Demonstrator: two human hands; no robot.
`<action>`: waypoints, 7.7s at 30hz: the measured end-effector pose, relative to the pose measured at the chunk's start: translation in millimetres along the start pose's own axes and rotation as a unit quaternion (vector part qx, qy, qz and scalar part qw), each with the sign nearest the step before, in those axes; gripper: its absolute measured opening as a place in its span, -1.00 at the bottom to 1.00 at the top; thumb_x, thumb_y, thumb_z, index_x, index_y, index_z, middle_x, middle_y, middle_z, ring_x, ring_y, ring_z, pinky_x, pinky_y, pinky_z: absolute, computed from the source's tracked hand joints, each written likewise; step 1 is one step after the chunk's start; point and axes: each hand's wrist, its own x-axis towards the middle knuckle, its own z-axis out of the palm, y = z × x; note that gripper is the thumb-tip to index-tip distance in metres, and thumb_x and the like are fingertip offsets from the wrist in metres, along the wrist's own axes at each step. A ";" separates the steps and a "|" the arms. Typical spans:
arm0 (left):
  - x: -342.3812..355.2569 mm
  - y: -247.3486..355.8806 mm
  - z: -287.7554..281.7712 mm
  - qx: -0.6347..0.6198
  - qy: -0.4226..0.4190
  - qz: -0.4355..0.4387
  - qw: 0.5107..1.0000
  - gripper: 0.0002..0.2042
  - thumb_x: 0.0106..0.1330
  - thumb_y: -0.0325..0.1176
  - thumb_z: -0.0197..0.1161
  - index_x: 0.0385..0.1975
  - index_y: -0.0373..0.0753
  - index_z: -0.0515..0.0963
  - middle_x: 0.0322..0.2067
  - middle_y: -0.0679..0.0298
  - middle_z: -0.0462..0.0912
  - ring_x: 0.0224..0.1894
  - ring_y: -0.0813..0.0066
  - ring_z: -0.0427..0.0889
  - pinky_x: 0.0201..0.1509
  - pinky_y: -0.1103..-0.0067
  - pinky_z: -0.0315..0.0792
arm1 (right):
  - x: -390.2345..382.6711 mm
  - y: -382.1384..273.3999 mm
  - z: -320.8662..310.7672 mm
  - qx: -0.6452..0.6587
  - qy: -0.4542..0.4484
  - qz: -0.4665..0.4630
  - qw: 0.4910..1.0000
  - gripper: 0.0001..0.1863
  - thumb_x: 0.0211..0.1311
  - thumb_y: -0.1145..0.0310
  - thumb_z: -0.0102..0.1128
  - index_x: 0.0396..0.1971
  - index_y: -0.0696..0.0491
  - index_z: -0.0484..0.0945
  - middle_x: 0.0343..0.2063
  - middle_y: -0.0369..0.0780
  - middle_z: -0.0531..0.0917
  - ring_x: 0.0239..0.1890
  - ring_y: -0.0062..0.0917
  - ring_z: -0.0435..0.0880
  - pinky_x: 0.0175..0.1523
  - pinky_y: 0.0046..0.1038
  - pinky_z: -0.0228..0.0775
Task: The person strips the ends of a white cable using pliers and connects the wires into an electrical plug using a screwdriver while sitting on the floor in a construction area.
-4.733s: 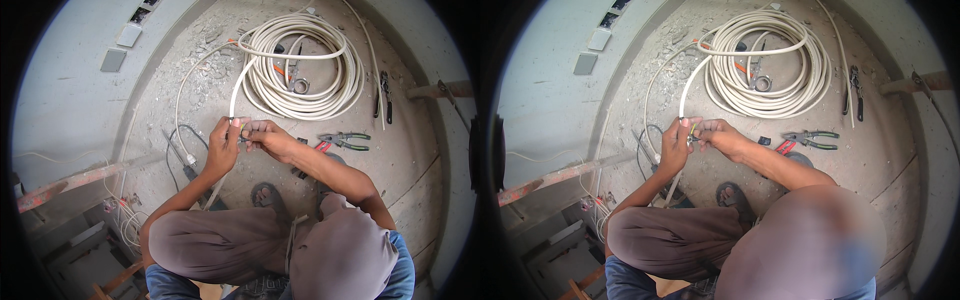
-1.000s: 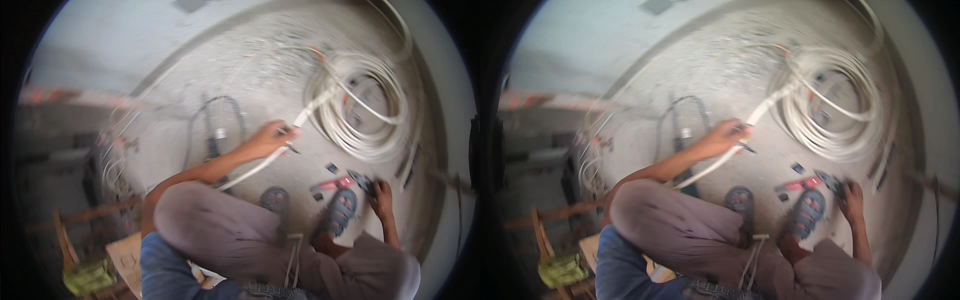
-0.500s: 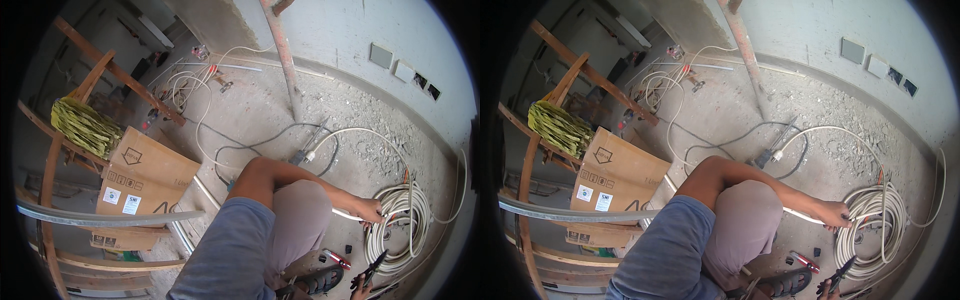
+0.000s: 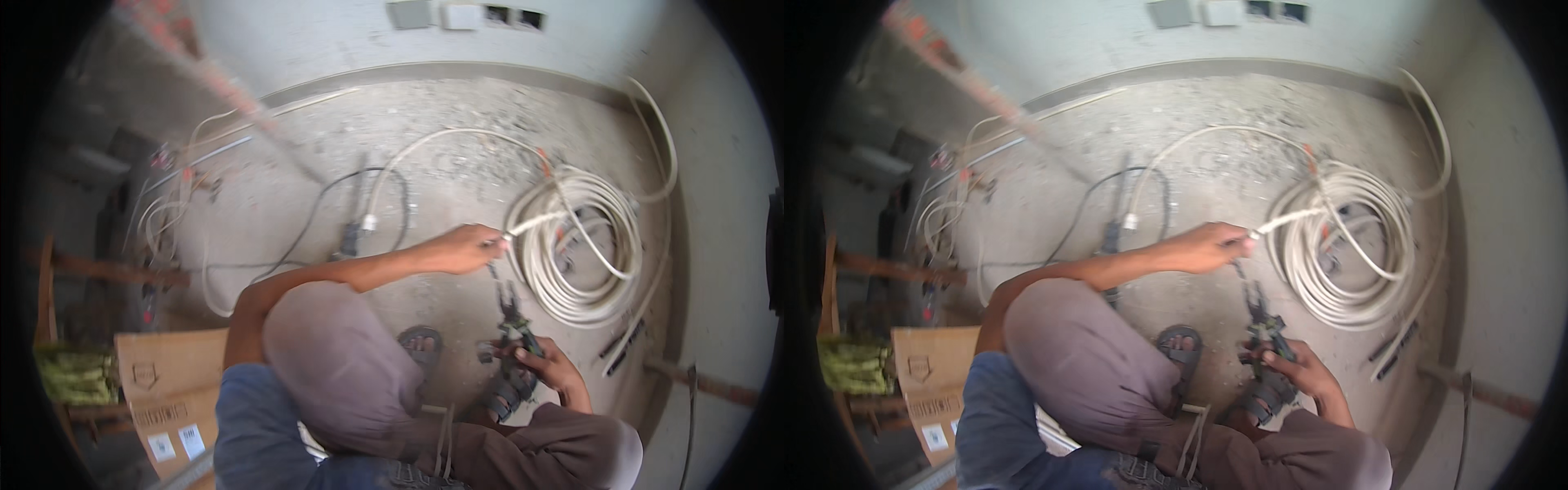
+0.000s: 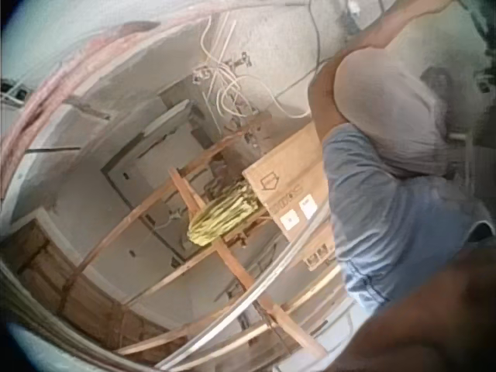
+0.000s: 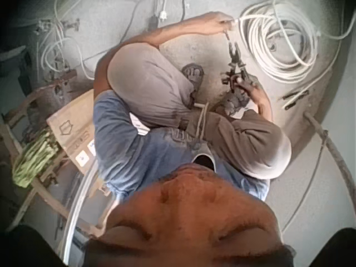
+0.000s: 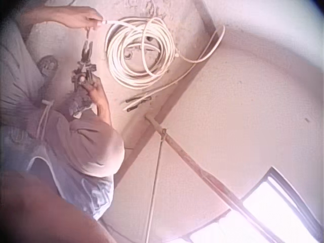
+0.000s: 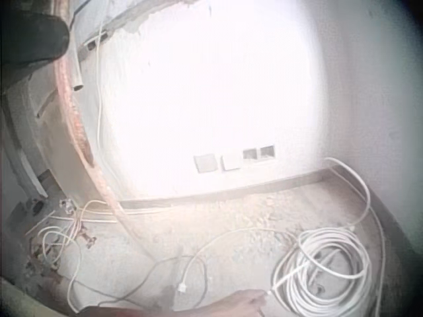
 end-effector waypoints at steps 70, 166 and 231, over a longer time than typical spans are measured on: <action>-2.8 30.7 33.2 0.047 -0.065 -0.014 0.997 -0.74 0.47 -0.25 -0.02 -0.22 -0.39 0.34 -0.65 0.11 0.44 -0.63 0.29 0.44 -0.48 0.39 0.26 | -43.8 6.8 3.9 -0.117 0.086 -0.026 0.989 -0.70 0.30 0.20 0.19 -0.15 0.10 0.45 -0.27 -0.09 0.51 -0.29 -0.22 0.57 -0.18 -0.29 0.44; 5.8 -13.9 1.5 -0.265 0.010 -0.166 0.950 -0.74 0.40 -0.14 -0.18 -0.19 -0.19 0.31 -0.51 0.27 0.42 -0.60 0.68 0.25 -0.58 0.73 0.14 | -69.1 111.3 -53.3 -0.163 0.331 -0.027 0.929 -0.76 0.28 0.36 0.15 -0.20 0.24 0.50 -0.35 -0.13 0.45 -0.27 -0.39 0.47 -0.12 -0.38 0.31; -14.9 -43.0 48.3 -0.319 -0.051 -0.363 0.874 -0.56 0.45 0.11 -0.09 -0.01 -0.15 0.42 -0.22 0.30 0.49 -0.46 0.56 0.43 -0.33 0.44 0.59 | 76.9 -9.8 21.3 0.020 0.118 -0.329 0.937 -0.75 0.34 0.23 0.16 -0.34 0.11 0.42 -0.20 -0.25 0.46 -0.16 -0.59 0.40 -0.03 -0.50 0.25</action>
